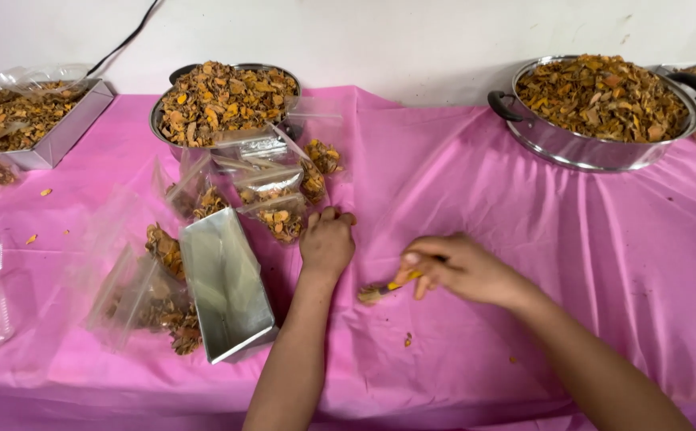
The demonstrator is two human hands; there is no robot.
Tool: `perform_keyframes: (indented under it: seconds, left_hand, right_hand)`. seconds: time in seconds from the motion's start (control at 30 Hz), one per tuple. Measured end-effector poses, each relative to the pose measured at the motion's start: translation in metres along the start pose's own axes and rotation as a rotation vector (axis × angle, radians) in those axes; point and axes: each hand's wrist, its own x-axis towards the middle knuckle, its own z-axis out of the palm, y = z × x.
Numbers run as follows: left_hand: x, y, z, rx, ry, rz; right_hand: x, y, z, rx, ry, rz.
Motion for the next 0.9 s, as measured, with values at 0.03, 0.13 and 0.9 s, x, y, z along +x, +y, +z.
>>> perform_keyframes:
  seconds: [0.03, 0.13, 0.9]
  left_hand:
    - [-0.002, 0.002, -0.001, 0.0, -0.008, 0.001]
    - [-0.003, 0.004, -0.003, 0.038, 0.111, 0.011]
    - [-0.308, 0.025, -0.306, -0.864, 0.086, 0.281]
  right_hand:
    - [-0.011, -0.002, -0.008, 0.004, 0.001, 0.006]
    - [-0.044, -0.003, -0.026, -0.041, 0.243, 0.021]
    - [-0.237, 0.007, 0.127, -0.488, 0.724, 0.064]
